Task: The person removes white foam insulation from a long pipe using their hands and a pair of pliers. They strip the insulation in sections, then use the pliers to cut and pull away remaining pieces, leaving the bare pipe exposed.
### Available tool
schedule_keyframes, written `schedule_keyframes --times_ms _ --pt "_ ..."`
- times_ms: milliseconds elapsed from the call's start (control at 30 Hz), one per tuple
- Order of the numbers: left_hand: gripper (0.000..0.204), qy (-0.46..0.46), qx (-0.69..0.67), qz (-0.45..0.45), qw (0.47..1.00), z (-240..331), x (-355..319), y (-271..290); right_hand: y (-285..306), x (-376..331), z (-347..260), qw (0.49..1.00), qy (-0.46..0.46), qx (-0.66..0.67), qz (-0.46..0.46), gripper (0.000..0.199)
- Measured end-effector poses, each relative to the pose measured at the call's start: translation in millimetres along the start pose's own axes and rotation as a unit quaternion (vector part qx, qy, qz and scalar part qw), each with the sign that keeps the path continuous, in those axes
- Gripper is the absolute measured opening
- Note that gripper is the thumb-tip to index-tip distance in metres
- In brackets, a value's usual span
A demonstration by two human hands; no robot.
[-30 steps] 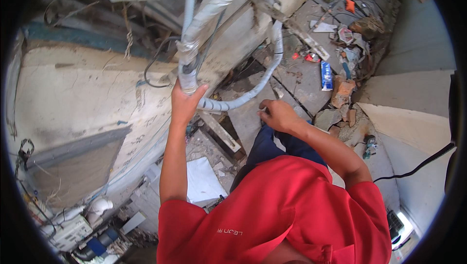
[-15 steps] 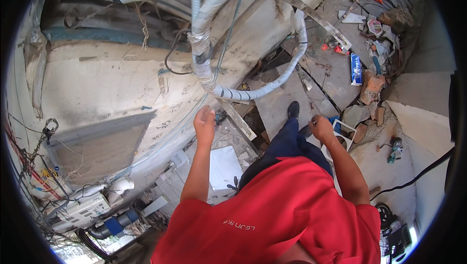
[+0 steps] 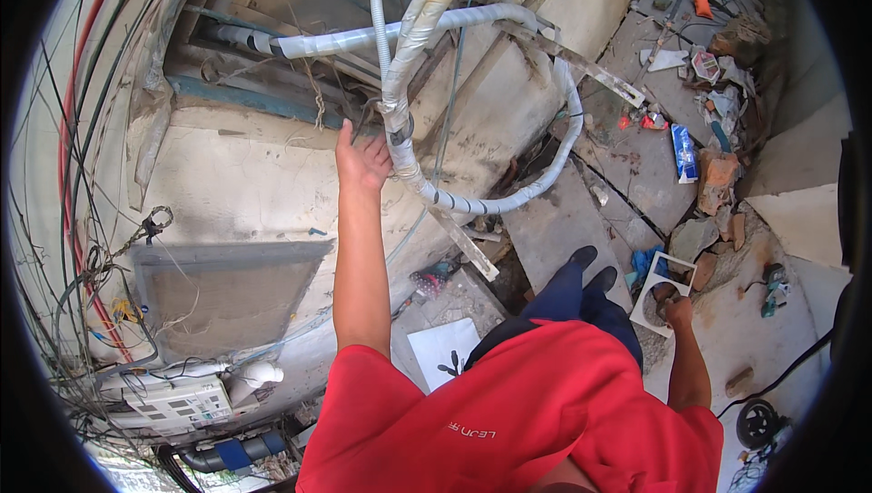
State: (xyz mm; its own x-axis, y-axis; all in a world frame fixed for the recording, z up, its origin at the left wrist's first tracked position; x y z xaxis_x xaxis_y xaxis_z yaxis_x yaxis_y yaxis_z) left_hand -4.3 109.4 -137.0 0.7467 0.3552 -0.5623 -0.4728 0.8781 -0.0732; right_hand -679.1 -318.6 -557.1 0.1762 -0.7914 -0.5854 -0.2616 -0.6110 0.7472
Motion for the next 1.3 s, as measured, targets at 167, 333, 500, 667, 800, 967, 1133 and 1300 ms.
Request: schedule_keyframes --times_ms 167,333,500,667,800,967,1133,1300 --pt "0.055 -0.143 -0.146 -0.115 0.972 35.9 -20.8 -68.2 1.5 -19.5 -71.2 0.990 0.120 -0.014 0.077 0.031" --pt "0.058 -0.279 0.222 -0.131 0.925 27.5 -43.2 -86.5 5.8 -76.4 -306.0 0.944 0.303 0.121 0.035 0.032" --pt "0.047 -0.430 0.412 -0.156 0.788 13.6 -61.6 -90.8 1.2 -185.7 -590.8 0.841 0.394 0.354 -0.113 0.041" --pt "0.054 -0.388 0.386 -0.225 0.806 19.3 -57.0 -93.0 -21.9 -280.3 -764.1 0.783 0.266 0.347 -0.443 0.070" --pt "0.065 -0.336 0.385 -0.260 0.819 26.4 -55.0 -97.2 -17.7 -310.5 -793.8 0.663 0.234 0.353 -0.617 0.059" --pt "0.066 -0.426 0.416 -0.267 0.758 24.7 -68.1 -111.0 -19.3 -300.2 -790.9 0.568 0.169 0.513 -0.622 0.045" --pt "0.054 -0.401 0.398 -0.278 0.777 24.2 -79.8 -122.1 -20.3 -286.3 -793.0 0.533 0.130 0.553 -0.627 0.035" --pt "0.075 -0.400 0.358 -0.284 0.795 19.6 -94.2 -125.9 -10.0 -286.0 -809.3 0.506 0.116 0.492 -0.699 0.032"
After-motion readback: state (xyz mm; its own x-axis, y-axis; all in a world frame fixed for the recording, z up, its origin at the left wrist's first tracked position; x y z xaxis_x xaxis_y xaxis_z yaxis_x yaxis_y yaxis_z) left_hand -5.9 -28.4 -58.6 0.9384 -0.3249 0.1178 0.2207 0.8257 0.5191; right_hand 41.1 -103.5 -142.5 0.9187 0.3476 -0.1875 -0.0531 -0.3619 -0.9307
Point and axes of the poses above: each hand's wrist, its own x-axis towards the middle knuckle, its own y-axis out of the back of the hand, z = x × y, the point moved 8 cm from there along x, towards the middle knuckle, and after that the axes turned 15 degrees about z, right-handed, at the moved point
